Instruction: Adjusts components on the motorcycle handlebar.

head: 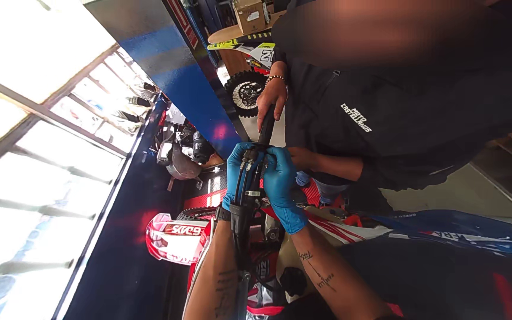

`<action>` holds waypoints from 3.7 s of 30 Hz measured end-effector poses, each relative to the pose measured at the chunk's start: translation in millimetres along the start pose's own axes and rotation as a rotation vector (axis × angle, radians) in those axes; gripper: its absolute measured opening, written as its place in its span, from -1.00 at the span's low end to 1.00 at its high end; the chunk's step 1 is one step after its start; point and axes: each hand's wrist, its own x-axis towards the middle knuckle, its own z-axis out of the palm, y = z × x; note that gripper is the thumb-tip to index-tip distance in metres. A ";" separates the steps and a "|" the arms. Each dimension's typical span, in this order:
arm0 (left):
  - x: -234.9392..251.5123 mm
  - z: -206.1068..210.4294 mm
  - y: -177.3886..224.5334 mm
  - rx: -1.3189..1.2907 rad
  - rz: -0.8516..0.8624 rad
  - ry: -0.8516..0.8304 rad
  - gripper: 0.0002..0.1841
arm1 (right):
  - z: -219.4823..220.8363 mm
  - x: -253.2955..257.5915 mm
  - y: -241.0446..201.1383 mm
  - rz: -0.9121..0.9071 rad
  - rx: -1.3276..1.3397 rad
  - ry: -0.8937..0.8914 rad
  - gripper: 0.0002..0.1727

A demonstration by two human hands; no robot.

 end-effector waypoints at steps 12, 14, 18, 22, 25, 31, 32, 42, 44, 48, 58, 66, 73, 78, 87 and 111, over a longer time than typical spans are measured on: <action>-1.7 3.6 3.3 0.014 0.018 0.017 -0.80 | 2.5 -1.9 2.5 0.009 0.038 0.023 -0.86; -3.6 3.4 3.9 0.004 -0.002 0.023 -0.80 | 1.3 -4.2 2.4 0.010 0.032 0.020 -0.85; -3.0 3.9 5.4 0.025 -0.001 0.027 -0.82 | 1.1 -3.5 0.7 0.015 0.045 0.024 -0.85; -3.8 5.2 5.4 0.018 0.002 0.030 -0.82 | 2.5 -4.6 3.0 0.024 0.053 0.029 -0.85; -2.6 4.4 3.8 0.004 -0.008 0.033 -0.81 | 2.5 -3.5 2.5 0.019 0.042 0.030 -0.84; -2.4 5.0 3.3 0.019 0.007 0.023 -0.80 | 2.1 -3.2 2.9 0.024 0.049 0.029 -0.85; -1.5 5.3 2.2 0.007 0.004 0.026 -0.81 | 2.2 -2.6 3.1 0.020 0.049 0.030 -0.85; 4.2 6.5 -4.8 -0.005 0.010 0.023 -0.80 | 3.6 1.6 10.3 0.021 0.065 0.029 -0.84; 3.7 7.3 -4.7 -0.010 0.004 0.025 -0.80 | 2.9 1.7 10.8 0.010 0.055 0.028 -0.84; 5.3 6.9 -4.5 0.036 0.011 0.018 -0.79 | 2.2 3.2 10.6 0.027 0.076 0.030 -0.85; 2.7 4.3 -6.8 -0.021 0.014 0.000 -0.80 | 0.2 1.0 10.6 0.015 0.087 0.012 -0.83; -7.6 -0.2 -1.4 0.014 0.018 0.002 -0.79 | -1.4 -10.1 6.9 0.007 0.091 0.024 -0.85; 11.4 -0.7 12.5 0.110 -0.016 -0.088 -0.86 | -7.6 11.7 11.1 0.042 0.143 -0.048 -0.83; 44.7 -13.9 5.6 0.199 0.013 -0.207 -0.86 | -1.6 31.6 18.8 0.076 0.212 -0.060 -0.84; 54.0 -9.7 4.4 0.215 0.040 -0.188 -0.86 | 3.6 39.8 22.6 0.036 0.183 -0.035 -0.83; 40.4 8.1 -2.3 0.027 -0.002 -0.133 -0.78 | 17.0 31.6 15.9 0.318 0.554 0.073 -0.84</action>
